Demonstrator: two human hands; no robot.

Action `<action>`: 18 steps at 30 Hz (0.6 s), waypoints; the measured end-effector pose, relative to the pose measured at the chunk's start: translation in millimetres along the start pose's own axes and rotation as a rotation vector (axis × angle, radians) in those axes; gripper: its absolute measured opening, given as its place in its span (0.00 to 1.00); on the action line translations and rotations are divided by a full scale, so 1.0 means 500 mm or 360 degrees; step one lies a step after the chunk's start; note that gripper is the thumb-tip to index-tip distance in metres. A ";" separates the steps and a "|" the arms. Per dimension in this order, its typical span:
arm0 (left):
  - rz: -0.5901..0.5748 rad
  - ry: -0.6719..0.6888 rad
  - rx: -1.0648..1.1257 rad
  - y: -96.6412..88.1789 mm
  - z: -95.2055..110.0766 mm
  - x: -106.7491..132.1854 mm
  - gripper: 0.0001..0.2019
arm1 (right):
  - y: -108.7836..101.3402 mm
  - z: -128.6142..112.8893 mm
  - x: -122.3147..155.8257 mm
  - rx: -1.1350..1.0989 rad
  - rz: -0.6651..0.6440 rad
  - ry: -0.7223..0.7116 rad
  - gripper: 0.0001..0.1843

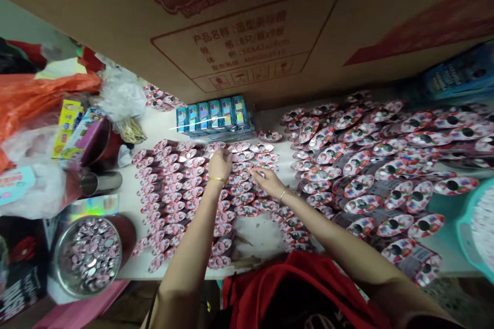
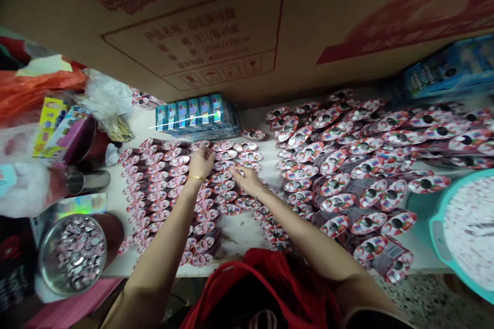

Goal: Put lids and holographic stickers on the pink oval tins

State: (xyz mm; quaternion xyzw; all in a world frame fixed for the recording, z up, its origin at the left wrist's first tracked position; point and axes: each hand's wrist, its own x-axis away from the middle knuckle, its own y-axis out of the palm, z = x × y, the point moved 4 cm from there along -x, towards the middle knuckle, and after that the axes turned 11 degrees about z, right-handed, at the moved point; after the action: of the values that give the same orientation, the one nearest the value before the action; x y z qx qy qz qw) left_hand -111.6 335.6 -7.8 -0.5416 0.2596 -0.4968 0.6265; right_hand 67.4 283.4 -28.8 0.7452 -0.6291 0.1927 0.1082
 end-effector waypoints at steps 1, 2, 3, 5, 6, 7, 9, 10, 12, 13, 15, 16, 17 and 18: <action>0.0000 0.0003 0.0023 0.005 -0.004 0.011 0.09 | -0.001 -0.001 0.001 0.0085 0.0020 -0.0040 0.19; -0.0003 0.0007 0.0029 0.010 -0.003 0.020 0.08 | 0.000 -0.004 0.002 0.0182 0.0028 -0.0080 0.19; -0.0001 0.0009 0.0020 0.015 0.002 0.025 0.07 | 0.001 -0.009 0.003 0.0301 0.0020 -0.0124 0.20; 0.0009 -0.0009 -0.0038 0.023 0.019 0.027 0.06 | 0.006 -0.024 0.005 0.0627 -0.0037 -0.0207 0.23; 0.0003 -0.0026 -0.0080 0.026 0.029 0.025 0.06 | 0.009 -0.033 0.005 0.0828 -0.0080 -0.0239 0.26; -0.0009 -0.0044 -0.0127 0.028 0.038 0.022 0.06 | 0.011 -0.041 0.003 0.1038 -0.0129 -0.0260 0.27; -0.0038 -0.0065 -0.0214 0.030 0.053 0.016 0.06 | 0.016 -0.058 -0.005 0.1409 -0.0249 -0.0288 0.31; -0.0046 -0.0058 -0.0248 0.030 0.058 0.013 0.06 | 0.020 -0.065 -0.010 0.1549 -0.0310 -0.0297 0.33; -0.0033 -0.0020 -0.0294 0.029 0.064 0.011 0.07 | 0.028 -0.075 -0.023 0.1731 -0.0420 -0.0308 0.37; -0.0016 -0.0008 -0.0307 0.027 0.064 0.010 0.07 | 0.033 -0.079 -0.030 0.1784 -0.0460 -0.0309 0.39; 0.0022 -0.0012 -0.0323 0.024 0.060 0.009 0.10 | 0.042 -0.085 -0.041 0.1848 -0.0512 -0.0299 0.40; 0.0039 -0.0022 -0.0332 0.022 0.058 0.008 0.12 | 0.047 -0.087 -0.044 0.1867 -0.0531 -0.0290 0.39; 0.0050 -0.0025 -0.0344 0.020 0.055 0.007 0.14 | 0.050 -0.088 -0.047 0.1884 -0.0545 -0.0280 0.38; 0.0056 -0.0018 -0.0356 0.019 0.054 0.005 0.16 | 0.053 -0.089 -0.048 0.1899 -0.0557 -0.0270 0.38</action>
State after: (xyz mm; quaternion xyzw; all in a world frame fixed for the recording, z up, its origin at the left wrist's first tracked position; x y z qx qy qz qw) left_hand -84.1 344.0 -8.5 -0.6063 0.3194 -0.4506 0.5721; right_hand 31.5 318.2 -0.8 0.7819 -0.2883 0.4303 -0.3469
